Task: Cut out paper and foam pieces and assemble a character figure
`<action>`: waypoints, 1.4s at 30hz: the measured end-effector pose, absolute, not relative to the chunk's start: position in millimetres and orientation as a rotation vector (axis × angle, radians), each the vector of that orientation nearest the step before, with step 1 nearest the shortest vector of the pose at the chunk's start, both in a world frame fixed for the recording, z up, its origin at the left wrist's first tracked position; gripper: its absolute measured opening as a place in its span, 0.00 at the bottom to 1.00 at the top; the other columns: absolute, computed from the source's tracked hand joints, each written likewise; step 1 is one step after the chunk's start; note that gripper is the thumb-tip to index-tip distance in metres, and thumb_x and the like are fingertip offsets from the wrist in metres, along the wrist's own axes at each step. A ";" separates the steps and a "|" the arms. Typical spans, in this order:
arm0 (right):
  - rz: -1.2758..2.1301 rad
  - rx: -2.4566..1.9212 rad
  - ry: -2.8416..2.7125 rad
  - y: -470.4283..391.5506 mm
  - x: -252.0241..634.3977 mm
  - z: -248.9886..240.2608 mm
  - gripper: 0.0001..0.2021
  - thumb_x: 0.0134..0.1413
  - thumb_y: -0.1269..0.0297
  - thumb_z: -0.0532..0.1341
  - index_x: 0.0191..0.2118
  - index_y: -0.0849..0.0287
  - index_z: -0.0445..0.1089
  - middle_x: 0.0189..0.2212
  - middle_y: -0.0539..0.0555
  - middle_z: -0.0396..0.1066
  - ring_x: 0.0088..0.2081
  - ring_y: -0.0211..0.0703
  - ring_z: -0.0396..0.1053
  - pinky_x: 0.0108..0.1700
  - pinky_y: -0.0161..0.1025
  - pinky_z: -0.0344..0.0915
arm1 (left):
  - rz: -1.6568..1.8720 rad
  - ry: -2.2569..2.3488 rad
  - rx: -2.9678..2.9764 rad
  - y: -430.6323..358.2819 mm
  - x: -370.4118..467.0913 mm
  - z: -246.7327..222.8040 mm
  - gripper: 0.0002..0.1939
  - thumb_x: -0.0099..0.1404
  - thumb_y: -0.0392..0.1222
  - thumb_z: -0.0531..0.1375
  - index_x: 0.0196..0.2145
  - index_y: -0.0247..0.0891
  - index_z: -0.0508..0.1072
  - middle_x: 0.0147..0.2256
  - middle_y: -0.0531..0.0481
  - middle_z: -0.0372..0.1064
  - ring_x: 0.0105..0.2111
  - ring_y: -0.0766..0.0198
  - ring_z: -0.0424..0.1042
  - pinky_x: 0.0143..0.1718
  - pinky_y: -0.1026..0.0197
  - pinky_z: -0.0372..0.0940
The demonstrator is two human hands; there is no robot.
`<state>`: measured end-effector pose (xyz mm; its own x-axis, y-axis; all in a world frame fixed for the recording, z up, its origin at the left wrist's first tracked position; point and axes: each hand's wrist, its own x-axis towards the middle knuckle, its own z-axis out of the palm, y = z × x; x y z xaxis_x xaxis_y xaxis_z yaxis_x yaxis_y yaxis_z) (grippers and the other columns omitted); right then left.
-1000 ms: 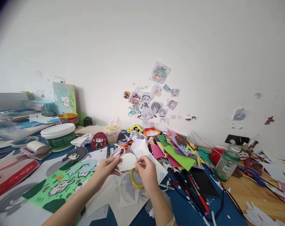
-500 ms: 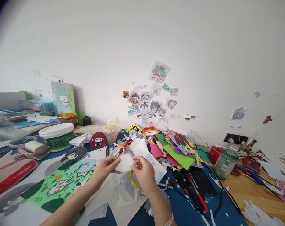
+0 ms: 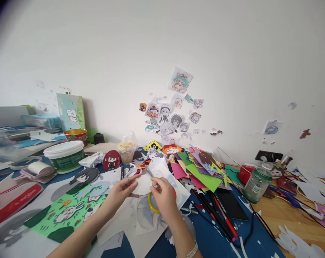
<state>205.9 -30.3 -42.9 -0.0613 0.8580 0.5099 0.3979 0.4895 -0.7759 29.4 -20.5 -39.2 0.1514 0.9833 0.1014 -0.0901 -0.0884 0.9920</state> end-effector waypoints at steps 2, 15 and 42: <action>0.527 -1.089 -1.665 -30.7 206.2 -42.6 0.14 0.47 0.71 0.56 0.41 0.58 0.72 0.30 0.53 0.67 0.31 0.41 0.66 0.34 0.36 0.65 | 1.183 0.984 1.302 -20.8 29.6 -38.9 0.26 0.51 0.50 0.62 0.47 0.38 0.70 0.37 0.50 0.73 0.38 0.57 0.71 0.34 0.53 0.74; 0.677 -1.049 -1.558 -26.4 210.3 -46.1 0.14 0.47 0.69 0.56 0.40 0.56 0.73 0.39 0.56 0.70 0.36 0.43 0.68 0.40 0.39 0.66 | 1.170 0.952 1.336 -23.1 29.3 -37.4 0.24 0.48 0.49 0.65 0.43 0.38 0.71 0.36 0.49 0.71 0.34 0.57 0.73 0.32 0.56 0.72; 0.837 -1.065 -1.506 -35.1 206.2 -33.9 0.16 0.43 0.67 0.59 0.42 0.59 0.72 0.41 0.56 0.72 0.38 0.45 0.68 0.41 0.39 0.66 | 1.101 1.013 1.194 -24.2 32.6 -32.8 0.24 0.51 0.47 0.64 0.44 0.32 0.67 0.33 0.46 0.75 0.35 0.56 0.74 0.32 0.57 0.73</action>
<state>206.2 -35.1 -33.9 -0.0417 0.9339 0.3552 0.1912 0.3564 -0.9146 32.6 -24.2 -32.8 0.1834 0.9829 -0.0192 -0.1001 0.0380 0.9943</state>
